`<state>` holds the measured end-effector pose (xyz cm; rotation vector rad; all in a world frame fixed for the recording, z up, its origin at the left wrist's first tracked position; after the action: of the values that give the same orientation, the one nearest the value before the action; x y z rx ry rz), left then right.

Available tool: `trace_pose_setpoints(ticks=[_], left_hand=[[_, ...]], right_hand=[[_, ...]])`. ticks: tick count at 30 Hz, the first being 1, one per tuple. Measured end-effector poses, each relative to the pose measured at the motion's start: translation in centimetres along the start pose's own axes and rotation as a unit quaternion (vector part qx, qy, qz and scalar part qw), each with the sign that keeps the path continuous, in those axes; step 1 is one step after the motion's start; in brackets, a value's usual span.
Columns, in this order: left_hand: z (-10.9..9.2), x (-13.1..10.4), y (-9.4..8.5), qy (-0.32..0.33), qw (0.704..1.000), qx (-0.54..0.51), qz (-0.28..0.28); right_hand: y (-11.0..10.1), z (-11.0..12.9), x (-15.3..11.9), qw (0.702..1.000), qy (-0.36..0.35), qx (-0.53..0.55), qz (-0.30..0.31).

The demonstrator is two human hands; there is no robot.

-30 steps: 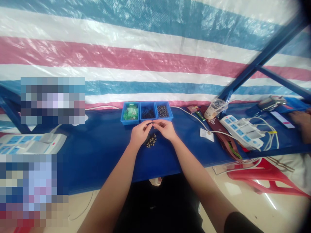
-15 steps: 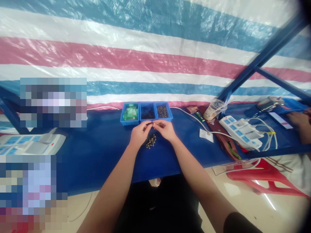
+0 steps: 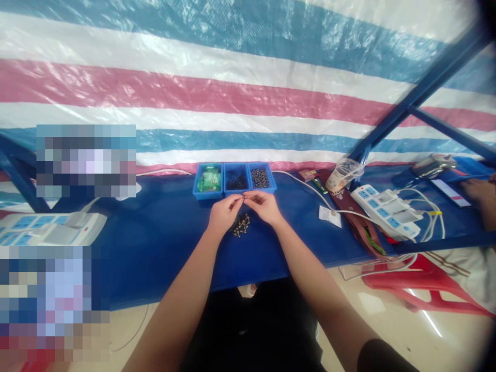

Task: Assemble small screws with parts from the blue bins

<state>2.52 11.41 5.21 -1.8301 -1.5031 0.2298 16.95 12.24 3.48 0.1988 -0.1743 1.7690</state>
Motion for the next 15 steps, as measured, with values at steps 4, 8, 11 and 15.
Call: trace_pose_setpoints(ticks=[4, 8, 11, 15], left_hand=[[0.2, 0.0, 0.7, 0.009, 1.0, -0.004, 0.025], [0.3, 0.1, 0.8, 0.01, 1.0, 0.003, 0.025], [0.3, 0.1, 0.8, 0.008, 1.0, 0.004, 0.025], [0.3, 0.2, 0.8, -0.001, 1.0, 0.003, 0.028]], right_hand=[[0.1, 0.6, -0.1, 0.999, -0.017, -0.041, 0.008], [0.1, 1.3, -0.2, 0.998, -0.039, -0.056, 0.011], [0.2, 1.5, -0.2, 0.997, -0.049, -0.05, 0.014], [-0.1, 1.8, -0.2, 0.996, -0.055, -0.073, -0.003]])
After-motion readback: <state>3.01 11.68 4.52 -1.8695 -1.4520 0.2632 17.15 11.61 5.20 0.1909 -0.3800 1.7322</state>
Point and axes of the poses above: each hand's wrist, its own x-axis towards the middle knuckle, its own y-axis out of the palm, z = x × y, the point moved 10 cm from there along x, towards the middle knuckle, and after that the axes turned 8 degrees about z, right-handed, at the moved point
